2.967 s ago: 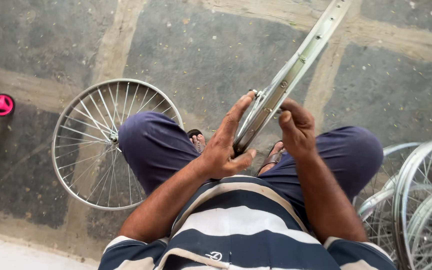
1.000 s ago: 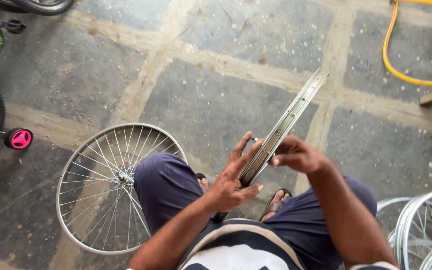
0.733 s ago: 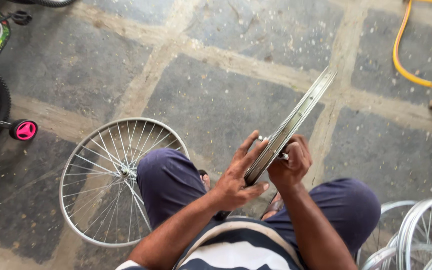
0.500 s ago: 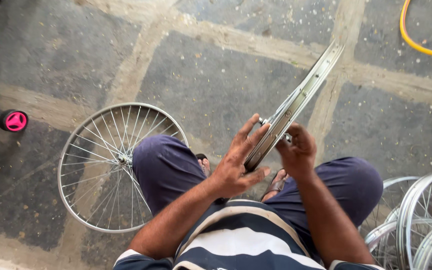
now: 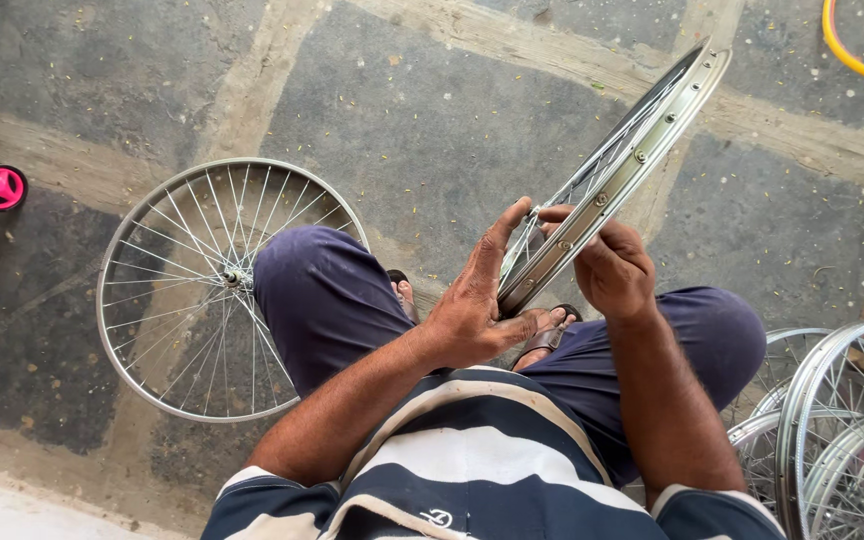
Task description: The person sits on the ground and uses a small metal tool to tighten or adjust the spokes on a bicycle wheel rim. They rotate the wheel and work on different sections of the rim throughout the clip.
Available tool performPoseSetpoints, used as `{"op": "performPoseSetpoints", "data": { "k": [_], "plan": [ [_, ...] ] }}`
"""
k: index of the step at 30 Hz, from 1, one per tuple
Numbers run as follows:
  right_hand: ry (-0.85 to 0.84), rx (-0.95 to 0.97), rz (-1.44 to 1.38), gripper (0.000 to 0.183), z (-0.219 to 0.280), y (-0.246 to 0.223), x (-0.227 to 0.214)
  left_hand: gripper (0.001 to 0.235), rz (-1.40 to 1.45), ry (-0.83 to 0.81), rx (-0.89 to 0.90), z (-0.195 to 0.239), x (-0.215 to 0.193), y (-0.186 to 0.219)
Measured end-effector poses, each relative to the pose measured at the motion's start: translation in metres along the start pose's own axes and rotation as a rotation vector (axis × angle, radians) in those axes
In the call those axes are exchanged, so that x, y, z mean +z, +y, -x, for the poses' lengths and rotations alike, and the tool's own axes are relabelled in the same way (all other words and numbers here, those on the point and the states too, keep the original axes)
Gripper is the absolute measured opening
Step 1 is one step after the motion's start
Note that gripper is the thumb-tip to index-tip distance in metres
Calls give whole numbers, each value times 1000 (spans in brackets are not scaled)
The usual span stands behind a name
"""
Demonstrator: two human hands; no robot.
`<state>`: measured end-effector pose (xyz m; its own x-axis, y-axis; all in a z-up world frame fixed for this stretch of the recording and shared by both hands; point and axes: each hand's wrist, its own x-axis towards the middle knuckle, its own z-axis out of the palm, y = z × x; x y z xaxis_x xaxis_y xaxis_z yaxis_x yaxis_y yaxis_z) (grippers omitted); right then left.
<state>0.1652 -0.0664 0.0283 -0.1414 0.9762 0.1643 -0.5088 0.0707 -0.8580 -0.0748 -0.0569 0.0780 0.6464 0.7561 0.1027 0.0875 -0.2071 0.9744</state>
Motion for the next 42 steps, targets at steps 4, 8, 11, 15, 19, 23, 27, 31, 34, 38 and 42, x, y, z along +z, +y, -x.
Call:
{"op": "performPoseSetpoints", "data": {
  "k": [4,8,11,15,19,23,27,31,34,38,42],
  "plan": [
    [-126,-57,356,38,-10,-26,12,112,-35,17,33,-2,-2,4],
    [304,-178,1280,33,-7,-17,32,109,13,50,23,-1,1,5],
    [481,-857,1526,57,-13,7,35,107,56,12,-1,-4,2,6],
    [459,-637,1401,45,-3,21,20,109,49,6,-4,-4,-1,5],
    [231,-252,771,24,13,11,8,109,68,-5,26,-4,-3,2],
    [92,-11,232,38,11,-2,3,110,33,-19,39,-2,-2,-1],
    [-119,-37,181,35,2,-22,8,109,38,-17,28,-1,-3,0],
    [-11,-174,808,39,-5,-33,27,110,75,-24,-11,0,-3,3],
    [312,-595,1341,45,-11,-18,44,106,103,-5,-15,1,2,3],
    [477,-844,1462,53,-15,0,54,107,104,-4,-15,1,3,0],
    [322,-517,1035,38,2,-6,52,105,122,-7,48,1,0,5]
  ]
}}
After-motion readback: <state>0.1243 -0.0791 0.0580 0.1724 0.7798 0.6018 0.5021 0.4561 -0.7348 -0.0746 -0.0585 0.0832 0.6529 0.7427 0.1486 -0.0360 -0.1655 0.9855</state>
